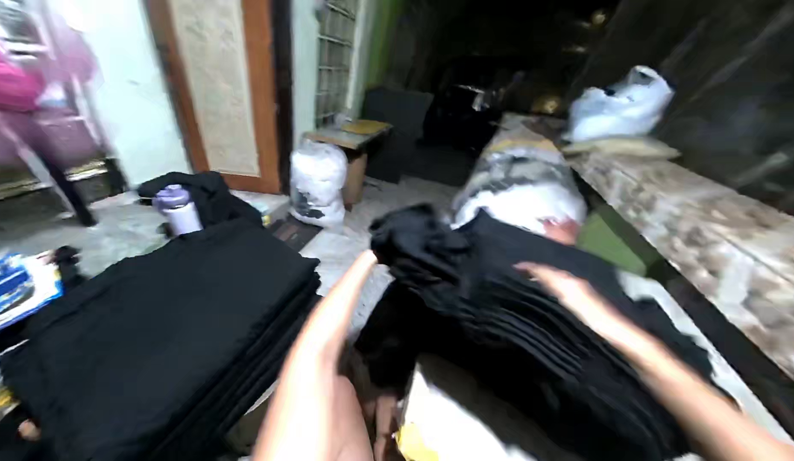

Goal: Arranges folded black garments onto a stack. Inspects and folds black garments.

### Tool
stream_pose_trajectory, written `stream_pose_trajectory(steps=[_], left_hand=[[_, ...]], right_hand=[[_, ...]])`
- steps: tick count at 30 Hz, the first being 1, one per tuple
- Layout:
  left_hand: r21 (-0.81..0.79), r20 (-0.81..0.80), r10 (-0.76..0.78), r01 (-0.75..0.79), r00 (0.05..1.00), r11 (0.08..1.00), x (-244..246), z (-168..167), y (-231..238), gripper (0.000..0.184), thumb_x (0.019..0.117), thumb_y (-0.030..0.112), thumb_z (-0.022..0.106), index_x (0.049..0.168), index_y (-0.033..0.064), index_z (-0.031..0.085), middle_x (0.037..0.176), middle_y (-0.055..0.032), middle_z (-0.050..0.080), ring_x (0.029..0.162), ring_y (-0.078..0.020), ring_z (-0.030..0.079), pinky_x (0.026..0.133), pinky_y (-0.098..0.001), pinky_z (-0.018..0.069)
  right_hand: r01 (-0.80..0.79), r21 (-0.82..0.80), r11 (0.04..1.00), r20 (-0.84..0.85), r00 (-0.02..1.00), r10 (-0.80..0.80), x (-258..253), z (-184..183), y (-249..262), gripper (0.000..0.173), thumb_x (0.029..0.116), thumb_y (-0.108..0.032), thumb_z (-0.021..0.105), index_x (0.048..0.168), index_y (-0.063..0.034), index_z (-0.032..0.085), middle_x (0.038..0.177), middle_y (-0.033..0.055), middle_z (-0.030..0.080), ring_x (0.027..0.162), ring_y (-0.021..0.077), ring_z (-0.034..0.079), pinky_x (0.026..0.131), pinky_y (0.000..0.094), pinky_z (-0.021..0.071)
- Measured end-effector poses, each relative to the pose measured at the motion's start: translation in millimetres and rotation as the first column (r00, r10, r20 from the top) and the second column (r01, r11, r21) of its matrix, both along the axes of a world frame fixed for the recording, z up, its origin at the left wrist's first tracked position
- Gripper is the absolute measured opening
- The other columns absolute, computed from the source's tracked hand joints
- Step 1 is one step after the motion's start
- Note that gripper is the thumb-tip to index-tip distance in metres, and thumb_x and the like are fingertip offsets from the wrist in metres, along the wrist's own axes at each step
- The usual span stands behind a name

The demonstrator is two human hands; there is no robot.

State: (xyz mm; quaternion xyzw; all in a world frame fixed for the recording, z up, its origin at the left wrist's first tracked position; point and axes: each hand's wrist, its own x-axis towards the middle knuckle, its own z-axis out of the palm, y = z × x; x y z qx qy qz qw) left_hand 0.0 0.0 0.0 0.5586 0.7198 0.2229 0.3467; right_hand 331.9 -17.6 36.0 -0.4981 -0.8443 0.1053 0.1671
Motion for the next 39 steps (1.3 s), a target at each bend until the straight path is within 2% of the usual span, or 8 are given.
stream_pose_trajectory(steps=[4, 11, 14, 17, 23, 28, 33, 39], left_hand=[[0.405, 0.214, 0.033, -0.119, 0.976, 0.907, -30, -101, -31, 0.028, 0.1023, 0.007, 0.059, 0.123, -0.0114, 0.063, 0.122, -0.0288, 0.066, 0.112, -0.0373, 0.066, 0.101, -0.0498, 0.0503], [0.708, 0.481, -0.132, -0.295, 0.867, 0.642, 59, -53, -118, 0.032, 0.1030, 0.015, 0.041, 0.119, -0.0073, 0.058, 0.109, -0.0038, 0.066, 0.101, -0.0008, 0.062, 0.089, -0.0235, 0.0518], [0.654, 0.357, -0.187, -0.102, 0.915, 0.750, 101, -37, -106, 0.054, 0.1026, 0.033, 0.052, 0.138, -0.0077, 0.047, 0.134, -0.0188, 0.057, 0.121, -0.0207, 0.058, 0.099, -0.0397, 0.0501], [0.662, 0.005, -0.197, 0.144, 0.980, 0.736, 140, -69, -101, 0.050, 0.0966, 0.036, 0.065, 0.120, -0.0082, 0.063, 0.125, -0.0278, 0.060, 0.112, -0.0429, 0.062, 0.087, -0.0566, 0.0531], [0.907, -0.141, -0.209, 0.211, 0.968, 0.364, 130, -178, -145, 0.014, 0.0938, 0.009, 0.054, 0.092, -0.0018, 0.063, 0.101, -0.0168, 0.063, 0.095, -0.0179, 0.064, 0.091, -0.0184, 0.0501], [0.926, 0.014, -0.305, 0.103, 0.952, 0.364, 114, -170, -143, 0.021, 0.1036, 0.016, 0.049, 0.103, -0.0010, 0.061, 0.113, -0.0146, 0.060, 0.114, -0.0086, 0.058, 0.102, -0.0159, 0.0429], [0.934, 0.013, -0.363, 0.118, 0.932, 0.337, 96, -148, -145, 0.028, 0.1085, 0.023, 0.047, 0.091, 0.0031, 0.057, 0.104, -0.0066, 0.063, 0.110, -0.0023, 0.061, 0.100, -0.0161, 0.0465], [0.953, -0.020, -0.372, 0.130, 0.928, 0.273, 70, -73, -116, 0.047, 0.1062, 0.055, 0.039, 0.116, 0.0166, 0.065, 0.124, 0.0101, 0.064, 0.124, -0.0006, 0.055, 0.105, -0.0256, 0.0445]], right_hand=[[0.079, -0.080, 0.994, -0.091, 0.992, -0.087, 7, -50, 9, 0.036, 0.1015, 0.002, 0.048, 0.135, 0.0065, 0.060, 0.133, 0.0319, 0.060, 0.127, 0.0506, 0.055, 0.105, 0.0672, 0.0384], [0.118, 0.195, 0.974, -0.350, 0.936, -0.043, 16, -24, -43, 0.028, 0.1026, -0.006, 0.040, 0.117, -0.0008, 0.064, 0.094, 0.0115, 0.070, 0.069, 0.0159, 0.063, 0.062, 0.0354, 0.0528], [0.072, 0.299, 0.952, -0.230, 0.973, -0.002, 10, -8, -72, 0.024, 0.0976, -0.011, 0.050, 0.106, -0.0024, 0.070, 0.075, 0.0065, 0.066, 0.061, 0.0171, 0.060, 0.057, 0.0402, 0.0493], [0.065, 0.364, 0.929, -0.178, 0.984, 0.001, 11, -55, -87, 0.024, 0.0923, -0.020, 0.059, 0.093, 0.0005, 0.072, 0.075, 0.0117, 0.066, 0.062, 0.0268, 0.065, 0.054, 0.0477, 0.0516], [-0.028, 0.671, 0.741, -0.172, 0.966, 0.193, 21, -165, -137, 0.034, 0.1066, -0.025, 0.044, 0.095, -0.0068, 0.070, 0.059, 0.0049, 0.044, 0.049, 0.0171, 0.041, 0.048, 0.0272, 0.0345], [0.177, 0.478, 0.860, -0.579, 0.800, 0.157, 25, -136, -153, 0.036, 0.1126, -0.030, 0.036, 0.108, -0.0081, 0.065, 0.090, 0.0008, 0.062, 0.080, -0.0004, 0.061, 0.072, 0.0126, 0.0506], [0.621, 0.451, 0.641, -0.783, 0.620, -0.049, 73, -122, -182, 0.031, 0.1116, -0.035, 0.039, 0.114, -0.0279, 0.070, 0.106, -0.0235, 0.065, 0.079, -0.0118, 0.059, 0.065, 0.0074, 0.0487], [0.727, 0.085, 0.682, -0.766, 0.485, -0.422, 116, -110, -192, 0.050, 0.1045, -0.025, 0.042, 0.143, 0.0065, 0.041, 0.150, 0.0106, 0.046, 0.135, 0.0074, 0.046, 0.109, 0.0271, 0.0420]])
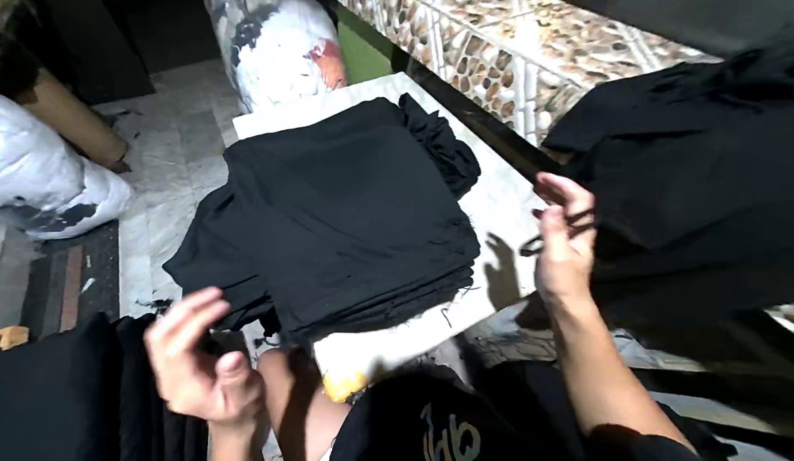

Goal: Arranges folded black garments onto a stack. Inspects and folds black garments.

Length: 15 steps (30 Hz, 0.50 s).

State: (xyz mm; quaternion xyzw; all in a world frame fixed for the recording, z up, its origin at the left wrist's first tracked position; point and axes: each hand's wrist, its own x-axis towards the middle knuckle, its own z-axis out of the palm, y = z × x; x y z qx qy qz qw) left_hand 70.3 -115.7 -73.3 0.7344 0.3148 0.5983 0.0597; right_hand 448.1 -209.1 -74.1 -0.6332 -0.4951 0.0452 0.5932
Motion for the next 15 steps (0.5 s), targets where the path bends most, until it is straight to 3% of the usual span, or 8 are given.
stream_pose_trajectory(steps=[2, 4, 5, 7, 8, 11, 13, 15], left_hand=[[0.050, -0.009, -0.021, 0.021, 1.000, 0.999, 9, 40, 17, 0.063, 0.1016, 0.066, 0.037, 0.132, 0.0152, 0.058, 0.134, 0.0096, 0.061, 0.129, -0.0043, 0.053, 0.108, -0.0316, 0.0442], [0.059, -0.040, -0.073, 0.076, 0.997, 0.995, 25, 72, 35, 0.077, 0.1001, 0.067, 0.041, 0.145, 0.0053, 0.045, 0.150, 0.0004, 0.051, 0.140, -0.0104, 0.046, 0.115, -0.0340, 0.0392], [0.045, -0.074, -0.068, 0.071, 0.995, 0.996, 36, 83, 43, 0.084, 0.1005, 0.065, 0.043, 0.149, -0.0030, 0.038, 0.155, -0.0086, 0.044, 0.144, -0.0146, 0.041, 0.117, -0.0346, 0.0359], [-0.082, -0.217, -0.037, 0.019, 0.975, 0.996, 57, 88, 53, 0.093, 0.1007, 0.064, 0.043, 0.155, -0.0091, 0.023, 0.164, -0.0209, 0.026, 0.152, -0.0236, 0.027, 0.123, -0.0388, 0.0256], [-0.161, -0.327, -0.058, 0.005, 0.943, 0.987, 69, 78, 54, 0.097, 0.0995, 0.066, 0.042, 0.158, -0.0079, 0.018, 0.167, -0.0240, 0.018, 0.156, -0.0312, 0.018, 0.126, -0.0469, 0.0182], [-0.134, -0.652, -0.207, 0.158, 0.730, 0.978, 103, 1, 32, 0.079, 0.1012, 0.064, 0.032, 0.158, 0.0094, 0.040, 0.166, -0.0182, 0.030, 0.155, -0.0449, 0.017, 0.117, -0.0745, 0.0124], [0.001, -0.721, -0.226, 0.327, 0.655, 0.945, 103, -43, 1, 0.058, 0.1074, 0.056, 0.026, 0.148, 0.0251, 0.054, 0.160, 0.0004, 0.045, 0.153, -0.0313, 0.029, 0.118, -0.0665, 0.0200], [0.033, -0.783, -0.265, 0.463, 0.562, 0.886, 91, -67, -21, 0.051, 0.1097, 0.046, 0.029, 0.138, 0.0218, 0.063, 0.153, 0.0077, 0.053, 0.150, -0.0209, 0.036, 0.118, -0.0525, 0.0229]], right_hand=[[-0.167, -0.146, 0.975, 0.077, 0.981, 0.179, -26, -3, 4, 0.057, 0.1054, -0.032, 0.044, 0.146, 0.0079, 0.043, 0.161, 0.0185, 0.036, 0.150, 0.0165, 0.033, 0.121, 0.0359, 0.0332], [-0.250, -0.266, 0.931, 0.310, 0.892, 0.328, -67, -26, -4, 0.056, 0.1054, -0.042, 0.039, 0.146, -0.0065, 0.055, 0.161, 0.0257, 0.035, 0.154, 0.0418, 0.025, 0.120, 0.0656, 0.0229], [-0.255, -0.279, 0.926, 0.425, 0.832, 0.357, -82, -40, -18, 0.054, 0.1082, -0.048, 0.031, 0.147, -0.0177, 0.053, 0.160, 0.0255, 0.037, 0.152, 0.0461, 0.026, 0.118, 0.0690, 0.0242], [-0.377, -0.326, 0.867, 0.427, 0.760, 0.490, -89, -56, -52, 0.041, 0.1094, -0.041, 0.036, 0.142, -0.0259, 0.055, 0.157, 0.0163, 0.043, 0.152, 0.0351, 0.031, 0.123, 0.0517, 0.0291], [-0.455, -0.358, 0.815, 0.385, 0.723, 0.573, -84, -61, -67, 0.035, 0.1028, -0.026, 0.049, 0.134, -0.0202, 0.061, 0.148, 0.0146, 0.054, 0.143, 0.0314, 0.046, 0.117, 0.0451, 0.0393], [-0.552, -0.359, 0.753, 0.290, 0.701, 0.652, -59, -77, -88, 0.028, 0.0917, -0.007, 0.056, 0.115, -0.0029, 0.071, 0.106, 0.0136, 0.075, 0.094, 0.0248, 0.074, 0.083, 0.0397, 0.0595], [-0.399, -0.213, 0.892, 0.369, 0.813, 0.451, -37, -79, -91, 0.025, 0.1092, -0.023, 0.041, 0.110, -0.0086, 0.062, 0.108, 0.0086, 0.072, 0.106, 0.0158, 0.071, 0.092, 0.0311, 0.0585], [-0.068, -0.165, 0.984, 0.421, 0.897, 0.133, -21, -71, -82, 0.037, 0.1085, -0.021, 0.039, 0.109, 0.0034, 0.067, 0.112, 0.0194, 0.073, 0.109, 0.0252, 0.070, 0.094, 0.0349, 0.0551]])
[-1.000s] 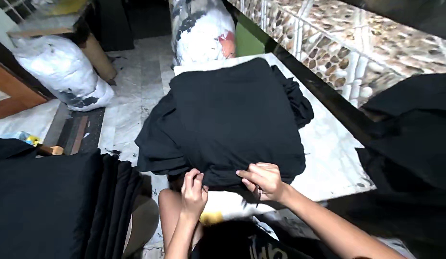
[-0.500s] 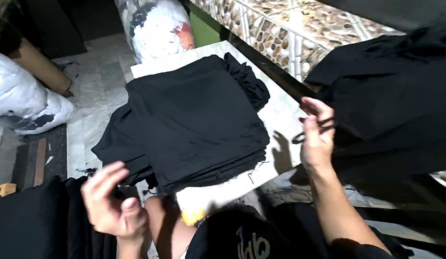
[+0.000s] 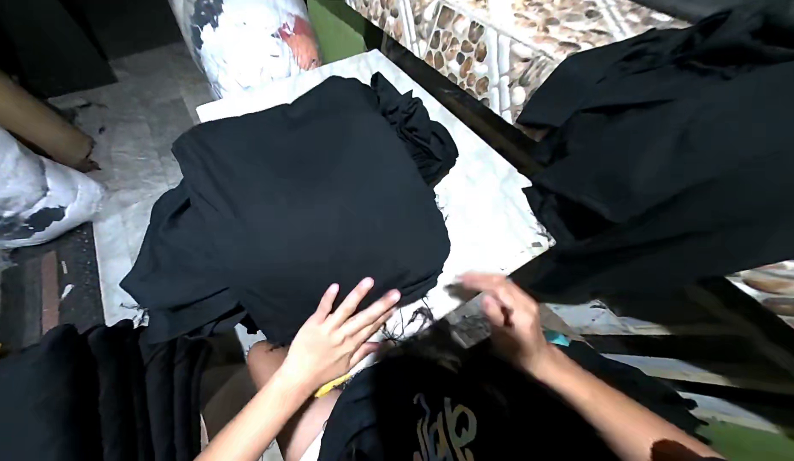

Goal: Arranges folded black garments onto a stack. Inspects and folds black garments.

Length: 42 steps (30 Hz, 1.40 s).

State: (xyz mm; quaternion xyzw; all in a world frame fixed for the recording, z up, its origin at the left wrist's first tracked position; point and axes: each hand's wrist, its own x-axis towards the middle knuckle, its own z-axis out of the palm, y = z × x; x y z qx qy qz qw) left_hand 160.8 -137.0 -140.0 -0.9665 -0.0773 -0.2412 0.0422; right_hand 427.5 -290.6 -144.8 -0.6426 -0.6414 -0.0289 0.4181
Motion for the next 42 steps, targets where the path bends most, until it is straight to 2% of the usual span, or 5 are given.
stream_pose_trajectory(steps=[6, 13, 22, 28, 42], left_hand=[[-0.416, -0.230, -0.084, -0.020, 0.970, 0.909, -20, -21, -30, 0.061, 0.1049, 0.048, 0.038, 0.138, 0.0019, 0.062, 0.141, -0.0194, 0.061, 0.125, -0.0373, 0.063, 0.098, -0.0529, 0.0536], [-0.721, -0.494, 0.434, -0.634, 0.753, 0.280, 8, 18, -34, 0.058, 0.1062, 0.042, 0.048, 0.115, -0.0123, 0.067, 0.108, -0.0342, 0.068, 0.112, -0.0504, 0.064, 0.099, -0.0666, 0.0446], [-0.827, -0.040, -0.260, 0.114, 0.965, 0.550, 53, -37, -117, 0.034, 0.1019, 0.023, 0.061, 0.123, -0.0019, 0.071, 0.127, -0.0173, 0.070, 0.125, -0.0352, 0.064, 0.108, -0.0532, 0.0469], [-0.621, 0.566, 0.395, 0.058, 0.724, 0.782, -38, -5, -84, 0.025, 0.1068, 0.024, 0.053, 0.099, 0.0069, 0.069, 0.096, -0.0004, 0.073, 0.096, -0.0031, 0.069, 0.087, -0.0192, 0.0564], [-0.641, 0.405, 0.780, -0.460, 0.477, 0.614, -59, 17, -37, 0.034, 0.1002, 0.021, 0.055, 0.073, 0.0032, 0.065, 0.109, -0.0139, 0.067, 0.109, -0.0175, 0.061, 0.095, -0.0264, 0.0477]], right_hand=[[-0.043, -0.780, 0.625, -0.073, 0.997, -0.023, -24, -9, 35, 0.046, 0.1050, -0.016, 0.051, 0.142, 0.0110, 0.053, 0.154, 0.0387, 0.037, 0.150, 0.0574, 0.019, 0.119, 0.0730, 0.0046], [-0.217, -0.324, 0.921, -0.325, 0.940, 0.107, 2, 8, 10, 0.036, 0.1047, -0.016, 0.044, 0.105, 0.0103, 0.069, 0.102, 0.0171, 0.074, 0.096, 0.0205, 0.072, 0.089, 0.0389, 0.0581], [-0.150, -0.429, 0.891, -0.449, 0.891, -0.066, 77, -12, 139, 0.065, 0.1015, -0.001, 0.050, 0.161, 0.0011, 0.024, 0.165, 0.0245, 0.027, 0.150, 0.0322, 0.036, 0.121, 0.0484, 0.0326], [-0.178, -0.773, 0.609, -0.102, 0.982, 0.158, 4, -11, 26, 0.046, 0.0966, 0.002, 0.053, 0.142, 0.0122, 0.052, 0.157, 0.0352, 0.036, 0.152, 0.0561, 0.014, 0.120, 0.0705, 0.0053], [-0.671, -0.106, 0.734, 0.239, 0.699, 0.674, -113, 93, 75, 0.036, 0.0911, -0.008, 0.048, 0.118, -0.0116, 0.072, 0.110, 0.0103, 0.074, 0.089, 0.0242, 0.071, 0.066, 0.0346, 0.0555]])
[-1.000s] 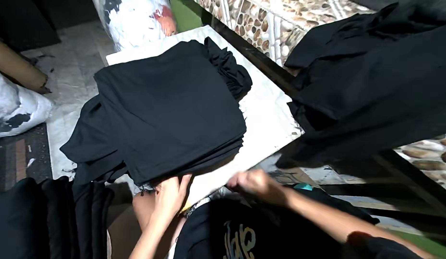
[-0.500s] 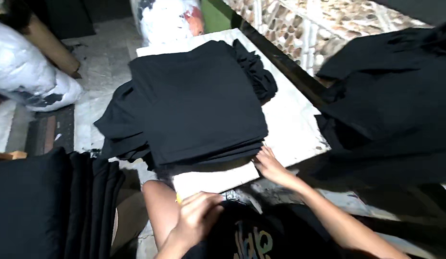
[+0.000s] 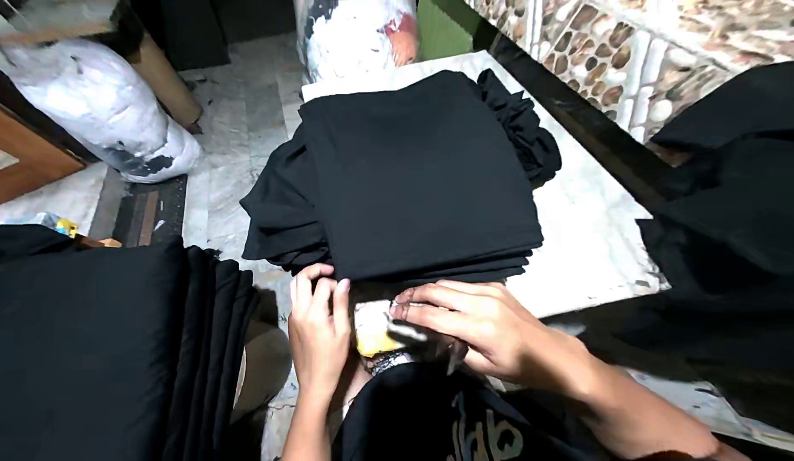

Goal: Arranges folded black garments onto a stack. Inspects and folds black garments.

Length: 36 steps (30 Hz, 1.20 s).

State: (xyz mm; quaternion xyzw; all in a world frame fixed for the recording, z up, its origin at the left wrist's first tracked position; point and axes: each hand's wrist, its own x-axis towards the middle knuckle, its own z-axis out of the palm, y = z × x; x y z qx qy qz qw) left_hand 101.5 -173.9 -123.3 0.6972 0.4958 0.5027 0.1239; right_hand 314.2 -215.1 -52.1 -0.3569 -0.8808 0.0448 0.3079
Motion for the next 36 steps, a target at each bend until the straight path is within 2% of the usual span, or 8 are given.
stream_pose_trajectory(steps=[6, 11, 18, 21, 26, 29, 32, 36], left_hand=[[0.096, 0.136, 0.032, -0.045, 0.990, 0.994, -19, 4, -3, 0.026, 0.0939, 0.019, 0.065, 0.073, 0.0032, 0.066, 0.112, -0.0146, 0.062, 0.116, -0.0114, 0.055, 0.101, -0.0198, 0.0425], [0.218, 0.142, -0.034, 0.002, 0.989, 0.976, 14, 20, 8, 0.042, 0.0870, 0.037, 0.074, 0.108, 0.0030, 0.062, 0.118, -0.0130, 0.056, 0.118, -0.0127, 0.053, 0.101, -0.0233, 0.0421], [0.182, 0.393, -0.549, 0.523, 0.738, 0.833, 8, 24, 4, 0.057, 0.1026, 0.062, 0.036, 0.124, 0.0173, 0.064, 0.137, 0.0097, 0.056, 0.134, -0.0011, 0.046, 0.113, -0.0246, 0.0381], [0.141, 0.373, -0.789, 0.811, 0.488, 0.568, 13, 37, -21, 0.069, 0.0966, 0.053, 0.062, 0.127, -0.0094, 0.061, 0.132, -0.0188, 0.064, 0.128, -0.0172, 0.059, 0.111, -0.0320, 0.0457], [0.006, 0.090, -0.405, 0.407, 0.910, 0.914, -22, 4, -19, 0.032, 0.1018, 0.017, 0.054, 0.078, -0.0004, 0.067, 0.067, -0.0060, 0.065, 0.063, -0.0031, 0.063, 0.063, -0.0152, 0.0514], [0.091, 0.109, -0.098, 0.088, 0.989, 0.992, -29, 19, -12, 0.035, 0.1015, 0.034, 0.057, 0.081, 0.0065, 0.066, 0.076, -0.0010, 0.064, 0.078, -0.0012, 0.060, 0.074, -0.0152, 0.0467], [0.191, 0.087, -0.059, 0.041, 0.994, 0.981, 2, 33, 2, 0.038, 0.0931, 0.046, 0.068, 0.098, 0.0078, 0.069, 0.109, -0.0085, 0.065, 0.115, -0.0181, 0.056, 0.102, -0.0342, 0.0404], [0.221, -0.094, -0.062, 0.082, 0.994, 0.972, 34, 28, 20, 0.020, 0.0876, 0.026, 0.069, 0.096, 0.0104, 0.078, 0.104, -0.0103, 0.070, 0.107, -0.0286, 0.063, 0.098, -0.0453, 0.0448]], right_hand=[[0.263, 0.231, 0.937, 0.098, 0.952, -0.291, -25, 0, 31, 0.018, 0.0961, -0.016, 0.062, 0.100, -0.0066, 0.077, 0.082, 0.0129, 0.065, 0.058, 0.0249, 0.061, 0.045, 0.0328, 0.0440], [0.285, 0.265, 0.921, 0.096, 0.943, -0.319, -20, 9, 30, 0.013, 0.0929, -0.007, 0.059, 0.088, -0.0052, 0.071, 0.089, 0.0156, 0.068, 0.057, 0.0251, 0.061, 0.044, 0.0335, 0.0429], [-0.271, -0.262, 0.926, -0.086, 0.962, 0.258, -13, 17, -13, 0.006, 0.0895, -0.008, 0.057, 0.092, -0.0089, 0.062, 0.072, 0.0033, 0.059, 0.061, 0.0122, 0.059, 0.054, 0.0228, 0.0494], [-0.448, -0.449, 0.773, -0.257, 0.894, 0.368, -6, 15, -5, 0.019, 0.0981, -0.005, 0.051, 0.110, -0.0014, 0.065, 0.096, 0.0093, 0.067, 0.089, 0.0107, 0.064, 0.084, 0.0197, 0.0518], [-0.182, -0.418, 0.890, -0.207, 0.973, 0.101, 37, 25, 7, 0.034, 0.1075, -0.017, 0.040, 0.126, -0.0031, 0.065, 0.121, 0.0062, 0.071, 0.106, -0.0011, 0.064, 0.092, 0.0146, 0.0507], [0.179, -0.098, 0.979, -0.096, 0.978, -0.188, 32, 28, 16, 0.028, 0.1047, -0.022, 0.052, 0.106, -0.0025, 0.072, 0.096, 0.0074, 0.071, 0.077, 0.0011, 0.060, 0.069, 0.0141, 0.0488], [0.269, 0.083, 0.960, 0.111, 0.954, -0.277, 3, 20, 27, 0.018, 0.0878, -0.017, 0.069, 0.098, -0.0042, 0.075, 0.102, 0.0178, 0.069, 0.058, 0.0259, 0.063, 0.044, 0.0389, 0.0462], [0.226, 0.185, 0.956, 0.071, 0.968, -0.242, 1, 11, 39, 0.013, 0.0929, -0.007, 0.058, 0.090, -0.0048, 0.071, 0.096, 0.0121, 0.073, 0.060, 0.0205, 0.063, 0.048, 0.0341, 0.0460]])
